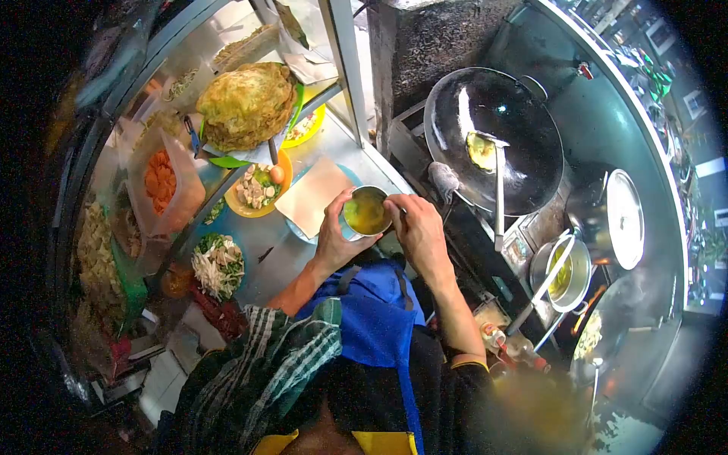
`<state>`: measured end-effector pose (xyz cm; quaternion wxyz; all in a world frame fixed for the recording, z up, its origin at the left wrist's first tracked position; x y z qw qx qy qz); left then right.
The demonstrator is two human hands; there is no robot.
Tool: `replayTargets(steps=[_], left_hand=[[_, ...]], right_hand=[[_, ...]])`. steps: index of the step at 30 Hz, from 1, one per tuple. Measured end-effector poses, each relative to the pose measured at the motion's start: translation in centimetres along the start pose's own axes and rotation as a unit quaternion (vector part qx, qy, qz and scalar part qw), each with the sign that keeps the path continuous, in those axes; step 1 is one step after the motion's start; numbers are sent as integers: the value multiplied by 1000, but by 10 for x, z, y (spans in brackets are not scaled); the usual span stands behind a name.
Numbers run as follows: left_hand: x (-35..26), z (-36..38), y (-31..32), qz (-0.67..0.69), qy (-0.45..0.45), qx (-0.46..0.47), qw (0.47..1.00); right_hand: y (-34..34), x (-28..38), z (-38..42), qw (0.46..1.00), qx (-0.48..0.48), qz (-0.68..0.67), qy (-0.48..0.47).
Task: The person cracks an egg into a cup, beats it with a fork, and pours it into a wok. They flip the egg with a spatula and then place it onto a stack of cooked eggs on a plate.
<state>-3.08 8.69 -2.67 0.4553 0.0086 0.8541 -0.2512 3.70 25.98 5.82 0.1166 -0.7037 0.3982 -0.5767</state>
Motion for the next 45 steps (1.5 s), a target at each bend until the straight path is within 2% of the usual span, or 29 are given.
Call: replayTargets(steps=[3, 7, 8, 10, 11, 13, 15, 17, 18, 19, 21, 22, 23, 25, 26, 27, 29, 30, 31, 33, 34, 36, 37, 38, 39, 40, 41, 43, 45], left_hand=[[1, -3, 7, -4, 30, -6, 1000], [-10, -2, 9, 8, 68, 46, 997], [-14, -3, 5, -72, 55, 85, 992], [-10, 0, 6, -48, 70, 79, 993], [-9, 2, 7, -36, 74, 65, 995], [-10, 5, 13, -9, 62, 62, 996], [-11, 5, 16, 18, 49, 43, 998], [-11, 4, 19, 31, 14, 39, 999], [-10, 2, 18, 40, 10, 32, 999], [-8, 1, 17, 47, 6, 23, 999], [-10, -3, 14, 14, 10, 14, 1000], [-13, -4, 14, -5, 37, 27, 999], [-15, -4, 14, -23, 64, 43, 997], [-9, -2, 11, -1, 70, 49, 996], [-1, 1, 11, -20, 75, 69, 995], [-9, -5, 9, -37, 80, 89, 992], [-20, -8, 7, 14, 60, 61, 996], [-18, -5, 3, 20, 27, 48, 998], [-15, -2, -2, 26, -6, 35, 999], [-8, 2, -8, 34, 15, 14, 999], [-7, 5, -12, 18, 12, 14, 1000], [-1, 12, -19, -19, 13, 27, 999], [2, 16, -20, -17, 14, 23, 1000], [6, 18, -20, 0, -11, 25, 1000], [8, 18, -20, 18, -36, 30, 999], [6, 17, -21, 19, -34, 28, 999], [2, 16, -23, 20, -34, 29, 999], [0, 13, -26, 20, -30, 27, 999], [-4, 13, -31, -2, 35, -1, 999]], right_hand=[[5, 13, 7, 998, -12, -46, -36], [11, 28, 13, 987, 110, -102, -52], [2, 26, 13, 990, 100, -91, -46], [-6, 24, 17, 983, 152, -100, -30], [-3, 20, 21, 984, 148, -96, -27], [10, 12, 29, 994, 82, 5, -69], [8, 13, 26, 995, 75, 21, -56], [-4, 10, 24, 991, 105, -77, 36], [-5, 7, 23, 993, 62, -97, 30], [0, -4, 24, 998, -18, -51, -8], [-7, 0, 19, 996, 16, 35, 81], [-7, 1, 19, 993, 85, 32, 79], [-9, 3, 19, 993, 87, 31, 78], [-18, 18, 17, 967, 169, -173, -80], [-29, 23, 19, 937, 257, -237, 3], [-35, 14, 22, 938, 255, -235, 6], [-52, -25, 29, 952, 111, -225, 175], [-64, -52, 32, 991, -19, -37, 129], [-75, -81, 39, 975, -147, 151, 75], [-89, -135, 68, 884, -159, 417, 137], [-89, -180, 84, 884, -161, 419, 132], [-84, -260, 105, 935, -97, 215, 264], [-89, -246, 95, 936, -97, 217, 260], [-93, -225, 78, 921, -113, -47, 370], [-93, -211, 65, 829, -118, -309, 451], [-94, -213, 52, 782, -136, -422, 439], [-103, -207, 40, 770, -146, -427, 451], [-122, -226, 24, 805, -116, -386, 436], [-147, -198, 16, 878, -94, -244, 400]])
Point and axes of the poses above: each hand's wrist, its own z-axis away from the middle knuckle, its own y-axis out of the palm, x = y × z, the point moved 2 cm from there along -z, towards the middle knuckle, and after that the axes turned 3 degrees about -x, right-handed, at the moved point
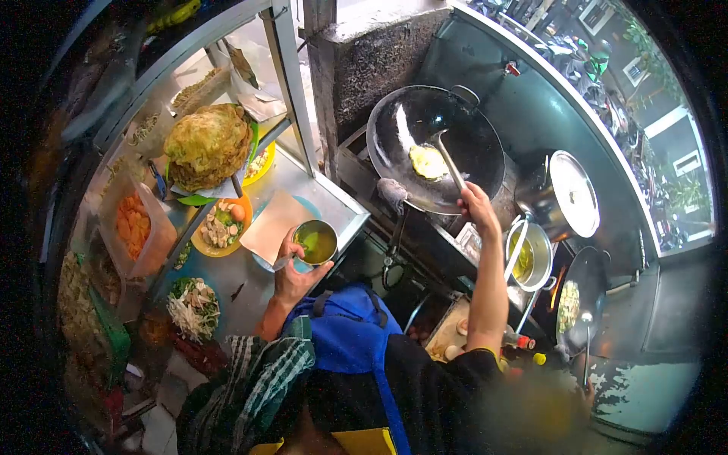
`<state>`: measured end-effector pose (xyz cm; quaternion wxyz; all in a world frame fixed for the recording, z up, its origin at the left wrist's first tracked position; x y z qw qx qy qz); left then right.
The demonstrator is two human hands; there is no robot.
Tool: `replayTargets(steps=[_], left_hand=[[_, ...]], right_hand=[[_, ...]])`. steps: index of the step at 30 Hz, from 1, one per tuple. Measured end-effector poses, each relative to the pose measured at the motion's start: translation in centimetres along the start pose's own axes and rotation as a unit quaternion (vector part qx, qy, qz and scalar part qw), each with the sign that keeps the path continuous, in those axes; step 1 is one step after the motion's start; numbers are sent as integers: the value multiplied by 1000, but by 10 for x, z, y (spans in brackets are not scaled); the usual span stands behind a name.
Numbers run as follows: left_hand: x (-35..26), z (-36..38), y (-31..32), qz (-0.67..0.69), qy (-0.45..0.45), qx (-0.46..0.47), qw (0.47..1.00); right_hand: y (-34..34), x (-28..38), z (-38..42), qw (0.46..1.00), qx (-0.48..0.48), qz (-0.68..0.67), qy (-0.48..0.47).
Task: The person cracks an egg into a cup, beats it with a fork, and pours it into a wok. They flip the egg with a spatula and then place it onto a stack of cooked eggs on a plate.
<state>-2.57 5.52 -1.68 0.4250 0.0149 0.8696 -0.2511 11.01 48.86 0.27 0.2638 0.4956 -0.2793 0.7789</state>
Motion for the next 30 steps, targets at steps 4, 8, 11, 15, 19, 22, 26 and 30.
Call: replayTargets(steps=[4, 8, 11, 15, 19, 22, 26, 30], left_hand=[[-2, 3, -10, 30, -51, 0, 998], [10, 9, -10, -17, -31, -4, 999], [8, 5, -11, 11, -72, 20, 997], [12, 6, -10, 15, -30, -16, 999], [6, 4, -17, -9, -66, -6, 998], [7, 4, -22, -14, -61, 1, 998], [10, 7, -18, 4, -57, -19, 998], [10, 4, -15, 25, -29, -42, 998]], right_hand=[[-53, 52, 3, 890, -14, 449, -77], [-71, 112, 16, 754, 13, 649, -97], [-55, 142, 23, 692, 71, 716, -61], [-40, 97, 2, 726, 21, 685, -61], [-23, 56, -15, 709, -102, 658, -233], [-8, 77, -23, 622, -135, 723, -268], [33, 121, -5, 490, -137, 793, -334], [56, 144, 0, 462, -129, 808, -341]])
Point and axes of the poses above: each hand's wrist, its own z-axis away from the middle knuckle, its own y-axis out of the palm, x = y × z, the point moved 2 cm from there along -z, towards the middle knuckle, and after that the axes turned 3 degrees about -x, right-handed, at the moved point
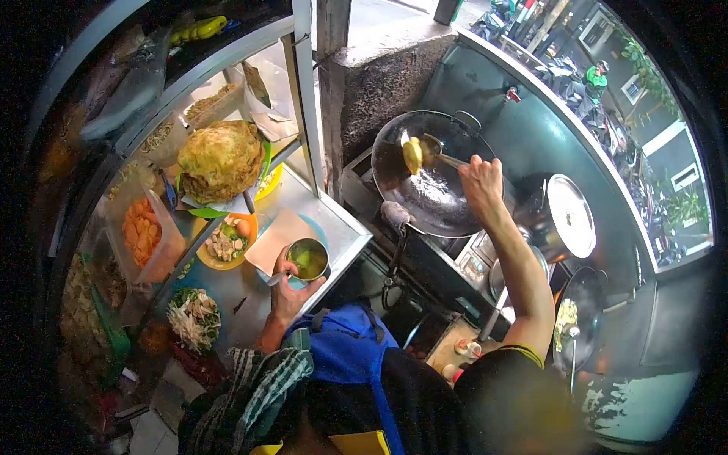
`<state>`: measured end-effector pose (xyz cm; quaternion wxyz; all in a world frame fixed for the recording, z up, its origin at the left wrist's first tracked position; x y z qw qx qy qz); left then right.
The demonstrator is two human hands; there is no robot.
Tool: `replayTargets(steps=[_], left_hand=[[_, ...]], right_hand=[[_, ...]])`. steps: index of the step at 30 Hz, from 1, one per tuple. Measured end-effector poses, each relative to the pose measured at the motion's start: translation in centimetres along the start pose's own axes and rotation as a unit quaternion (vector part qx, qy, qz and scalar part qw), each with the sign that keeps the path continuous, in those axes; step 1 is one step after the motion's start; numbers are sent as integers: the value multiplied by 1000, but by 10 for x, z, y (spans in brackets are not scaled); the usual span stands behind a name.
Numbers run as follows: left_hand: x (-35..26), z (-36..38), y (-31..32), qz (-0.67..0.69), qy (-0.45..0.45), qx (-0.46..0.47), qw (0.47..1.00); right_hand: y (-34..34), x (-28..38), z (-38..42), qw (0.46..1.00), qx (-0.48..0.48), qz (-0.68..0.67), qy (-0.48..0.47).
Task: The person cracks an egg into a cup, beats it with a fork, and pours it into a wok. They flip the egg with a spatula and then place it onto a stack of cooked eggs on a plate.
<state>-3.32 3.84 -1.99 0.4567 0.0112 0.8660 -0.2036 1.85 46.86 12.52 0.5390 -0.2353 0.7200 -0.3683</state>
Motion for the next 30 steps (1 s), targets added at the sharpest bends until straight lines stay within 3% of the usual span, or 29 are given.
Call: replayTargets(steps=[1, 3, 4, 7, 9, 13, 18, 19, 20, 21, 24, 26, 27, 28, 29, 30], left_hand=[[-1, 1, 0, 1, -1, 1, 1000], [3, 4, 0, 14, -120, 53, 991], [6, 6, 1, 14, -122, 53, 991], [7, 5, 3, -26, -68, 38, 997], [0, -1, 2, -18, -16, 18, 1000], [4, 0, 5, -8, -12, 21, 1000], [7, 0, 10, 15, -4, 19, 1000], [5, 0, 10, 15, -4, 18, 1000], [1, -1, 10, 3, -25, 41, 999], [-1, 0, 10, -11, -47, 63, 997], [-7, -4, 14, -12, 10, 50, 999], [-9, -4, 16, 6, -30, 64, 997], [-7, -3, 18, 7, -6, 44, 999], [-5, -2, 20, 5, 17, 23, 1000], [-5, -3, 19, 4, 5, 32, 999], [-4, -3, 19, 6, -7, 43, 999]], right_hand=[[-6, 0, -2, 1000, 10, 5, 1], [-15, 0, -1, 1000, 13, -14, 8], [-13, 0, 1, 1000, 15, -14, 7], [0, 4, 12, 997, -20, -63, 39], [19, 7, 25, 981, -56, -174, 70], [42, 12, 48, 980, 44, -177, 76], [115, -4, 81, 945, 17, -303, 118], [127, -2, 87, 855, 51, -478, 194], [133, 2, 94, 726, 83, -631, 260], [136, 12, 98, 640, 70, -708, 289], [149, 33, 111, 401, 113, -837, 355], [162, 51, 119, 269, 104, -864, 412], [178, 58, 127, 231, 91, -872, 423], [189, 61, 133, 237, 115, -883, 389], [186, 67, 140, 284, 101, -870, 391], [164, 69, 144, 390, 114, -819, 405]])
Point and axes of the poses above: each hand's wrist, its own z-axis away from the middle knuckle, its own y-axis out of the palm, x = y × z, the point moved 2 cm from there along -z, towards the middle knuckle, and after that the axes turned 3 degrees about -x, right-handed, at the moved point
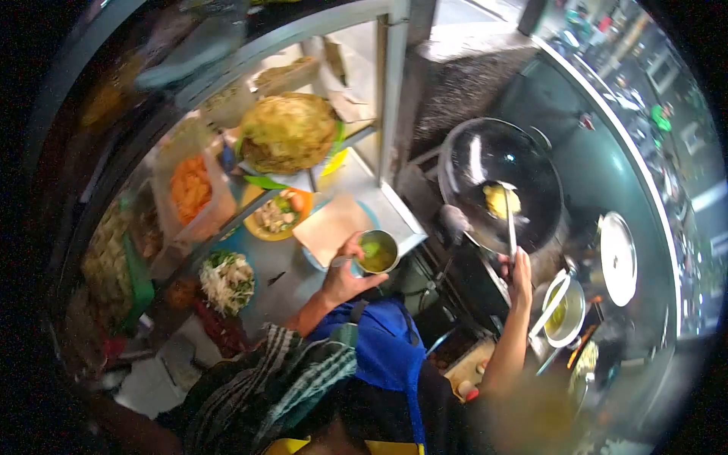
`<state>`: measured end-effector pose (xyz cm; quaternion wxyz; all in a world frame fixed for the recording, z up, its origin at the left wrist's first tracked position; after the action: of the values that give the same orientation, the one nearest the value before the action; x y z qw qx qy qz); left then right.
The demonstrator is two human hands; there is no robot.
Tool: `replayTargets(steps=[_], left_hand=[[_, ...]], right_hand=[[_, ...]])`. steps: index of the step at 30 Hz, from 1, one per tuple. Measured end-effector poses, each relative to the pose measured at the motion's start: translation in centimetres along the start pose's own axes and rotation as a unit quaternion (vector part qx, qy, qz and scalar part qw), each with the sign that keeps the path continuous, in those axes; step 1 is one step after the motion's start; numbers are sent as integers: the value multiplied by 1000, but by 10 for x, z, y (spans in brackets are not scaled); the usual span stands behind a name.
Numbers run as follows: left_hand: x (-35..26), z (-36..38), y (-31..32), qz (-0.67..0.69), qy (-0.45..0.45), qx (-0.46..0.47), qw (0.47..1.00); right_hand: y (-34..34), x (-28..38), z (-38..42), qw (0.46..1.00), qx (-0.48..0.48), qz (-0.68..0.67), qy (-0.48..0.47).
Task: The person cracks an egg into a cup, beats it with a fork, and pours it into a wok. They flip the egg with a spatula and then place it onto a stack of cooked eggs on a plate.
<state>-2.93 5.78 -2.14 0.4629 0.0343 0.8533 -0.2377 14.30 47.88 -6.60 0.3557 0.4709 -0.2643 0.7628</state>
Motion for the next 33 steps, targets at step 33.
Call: replayTargets(steps=[33], left_hand=[[-43, -48, 28, 13, 3, 64, 998]], right_hand=[[192, 106, 168, 842, 174, 255, -443]])
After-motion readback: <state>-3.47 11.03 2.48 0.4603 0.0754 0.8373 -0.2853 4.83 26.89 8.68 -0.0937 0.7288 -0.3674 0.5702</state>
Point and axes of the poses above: each hand's wrist, its own z-axis away from the middle knuckle, its own y-axis out of the palm, x = y × z, the point moved 2 cm from there along -z, towards the middle knuckle, and after that the axes turned 3 degrees about -x, right-handed, at the moved point
